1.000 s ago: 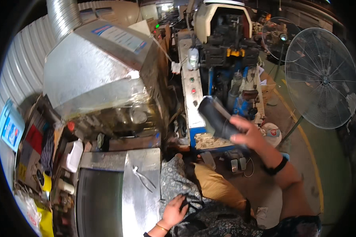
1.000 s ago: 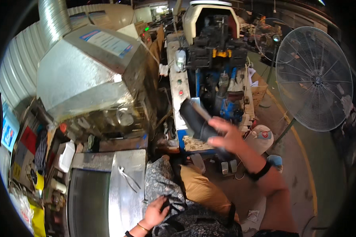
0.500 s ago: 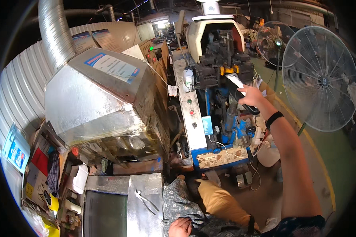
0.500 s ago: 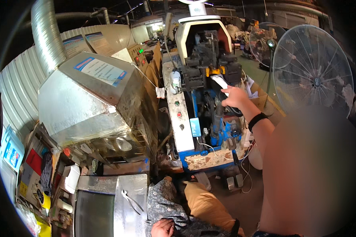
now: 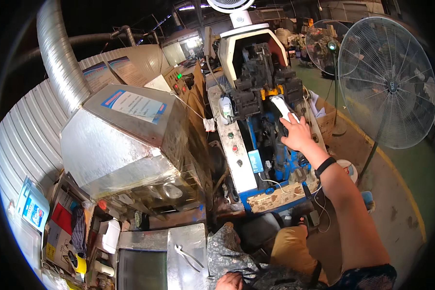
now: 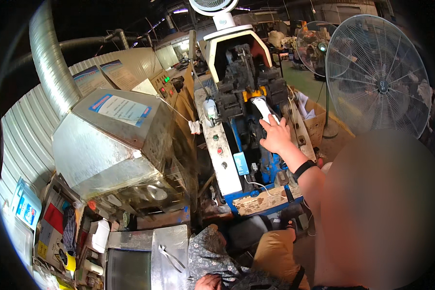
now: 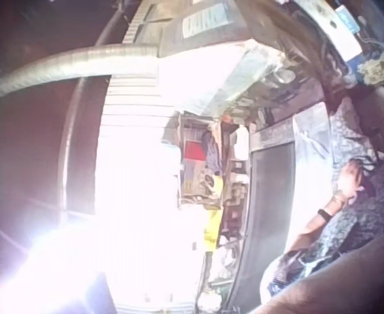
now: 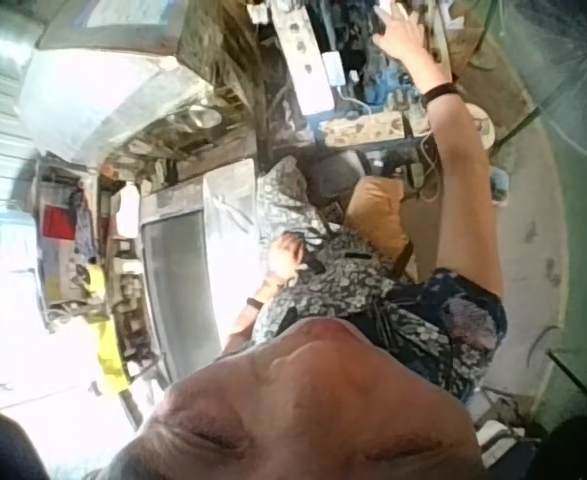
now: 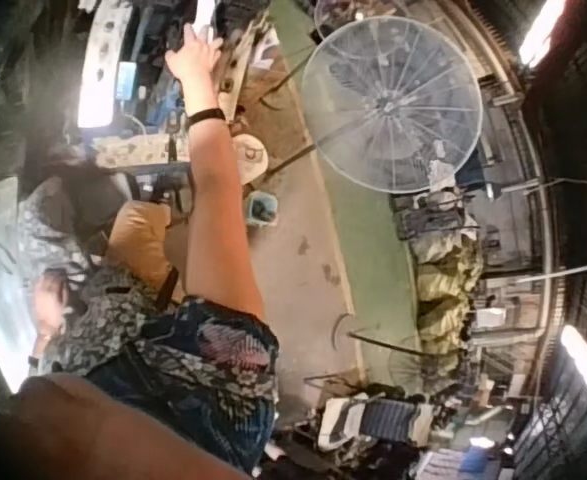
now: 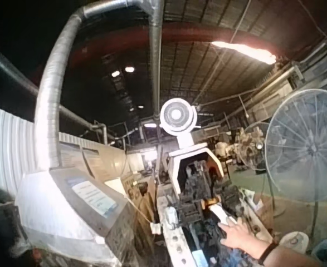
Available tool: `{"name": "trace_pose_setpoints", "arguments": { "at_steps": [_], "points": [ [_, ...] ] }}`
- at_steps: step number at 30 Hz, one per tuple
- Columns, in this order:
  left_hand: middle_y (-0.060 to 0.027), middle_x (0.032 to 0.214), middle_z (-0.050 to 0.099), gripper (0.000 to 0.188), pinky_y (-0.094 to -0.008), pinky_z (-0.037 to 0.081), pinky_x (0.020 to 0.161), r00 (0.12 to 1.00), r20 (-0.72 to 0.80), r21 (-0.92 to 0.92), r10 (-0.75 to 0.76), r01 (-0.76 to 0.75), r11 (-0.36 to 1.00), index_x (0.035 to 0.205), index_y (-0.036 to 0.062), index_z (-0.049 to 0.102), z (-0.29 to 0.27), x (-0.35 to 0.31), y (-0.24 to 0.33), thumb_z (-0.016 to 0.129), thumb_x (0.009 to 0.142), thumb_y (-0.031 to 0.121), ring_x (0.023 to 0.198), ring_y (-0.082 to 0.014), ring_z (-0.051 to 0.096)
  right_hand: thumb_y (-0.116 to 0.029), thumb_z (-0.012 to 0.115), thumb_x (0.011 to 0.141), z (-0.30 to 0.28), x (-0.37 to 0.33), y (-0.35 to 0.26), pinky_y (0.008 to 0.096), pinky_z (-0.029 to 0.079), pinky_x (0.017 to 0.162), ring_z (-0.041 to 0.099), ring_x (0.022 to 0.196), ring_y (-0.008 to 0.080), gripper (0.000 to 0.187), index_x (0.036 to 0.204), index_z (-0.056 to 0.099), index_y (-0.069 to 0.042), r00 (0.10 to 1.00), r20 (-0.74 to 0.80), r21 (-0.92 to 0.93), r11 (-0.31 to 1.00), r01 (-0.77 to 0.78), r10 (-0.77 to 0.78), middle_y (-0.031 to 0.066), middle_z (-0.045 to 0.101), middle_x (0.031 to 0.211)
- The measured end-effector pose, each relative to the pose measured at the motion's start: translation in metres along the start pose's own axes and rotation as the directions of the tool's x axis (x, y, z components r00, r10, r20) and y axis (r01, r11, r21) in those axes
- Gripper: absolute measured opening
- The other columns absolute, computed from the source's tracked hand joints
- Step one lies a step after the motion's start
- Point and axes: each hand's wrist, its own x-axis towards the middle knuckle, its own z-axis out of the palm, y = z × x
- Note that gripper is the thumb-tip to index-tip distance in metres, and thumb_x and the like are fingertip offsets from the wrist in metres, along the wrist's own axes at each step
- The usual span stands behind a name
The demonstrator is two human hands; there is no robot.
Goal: Operating a shoe-lasting machine to shape shoes on a production line.
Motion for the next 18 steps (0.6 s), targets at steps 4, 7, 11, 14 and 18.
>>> {"name": "trace_pose_setpoints", "arguments": {
  "at_steps": [4,7,11,14,18],
  "points": [
    [-0.0167,0.109,0.067,0.048,-0.0487,0.042,0.099,1.0,-0.008,0.031,-0.005,0.005,1.0,0.11,0.001,0.067,0.005,0.0,-0.001,0.069,0.078,0.036,0.11,-0.0358,0.059,-0.035,0.075,0.075,0.001,0.026,-0.006,0.0543,0.037,0.106,0.033,0.135,0.0481,0.075,0.144,0.048,-0.027,0.999,0.042,-0.019,1.0,-0.008,0.009,0.0085,0.035,0.156],
    [-0.0165,0.107,0.067,0.047,-0.049,0.043,0.097,0.999,-0.017,0.007,-0.04,0.04,0.999,0.109,0.0011,0.067,0.007,0.002,0.0,0.067,0.08,0.038,0.108,-0.0351,0.06,-0.038,0.076,0.075,0.006,0.051,-0.007,0.0547,0.037,0.107,0.031,0.137,0.0484,0.077,0.146,0.047,-0.028,0.997,0.078,-0.037,0.999,-0.015,0.018,0.0074,0.034,0.157],
    [-0.017,0.11,0.067,0.05,-0.0486,0.043,0.097,0.999,-0.015,-0.027,-0.033,0.032,0.999,0.11,0.0005,0.066,0.006,0.002,-0.002,0.067,0.079,0.04,0.109,-0.0362,0.059,-0.037,0.076,0.074,0.008,0.077,-0.012,0.0525,0.038,0.106,0.033,0.135,0.0459,0.076,0.145,0.048,-0.028,0.995,0.081,0.0,0.998,-0.056,0.056,0.006,0.036,0.155],
    [-0.0174,0.114,0.065,0.057,-0.0484,0.041,0.1,0.997,0.035,-0.057,-0.074,0.076,0.995,0.113,0.0003,0.065,0.004,0.001,-0.005,0.068,0.077,0.044,0.113,-0.0356,0.058,-0.034,0.074,0.073,0.005,0.086,-0.019,0.0505,0.04,0.102,0.035,0.13,0.0455,0.073,0.142,0.053,-0.025,0.996,0.074,-0.059,0.997,-0.045,0.049,0.0069,0.043,0.147],
    [-0.0178,0.119,0.064,0.062,-0.0482,0.039,0.103,0.996,0.079,-0.033,-0.041,0.044,0.999,0.116,-0.0007,0.064,0.001,-0.001,-0.005,0.067,0.076,0.047,0.118,-0.0348,0.056,-0.033,0.072,0.071,0.001,0.087,-0.02,0.0511,0.039,0.103,0.036,0.13,0.0462,0.074,0.142,0.053,-0.025,0.996,0.081,-0.071,0.997,-0.043,0.048,0.007,0.042,0.147]
  ]
}}
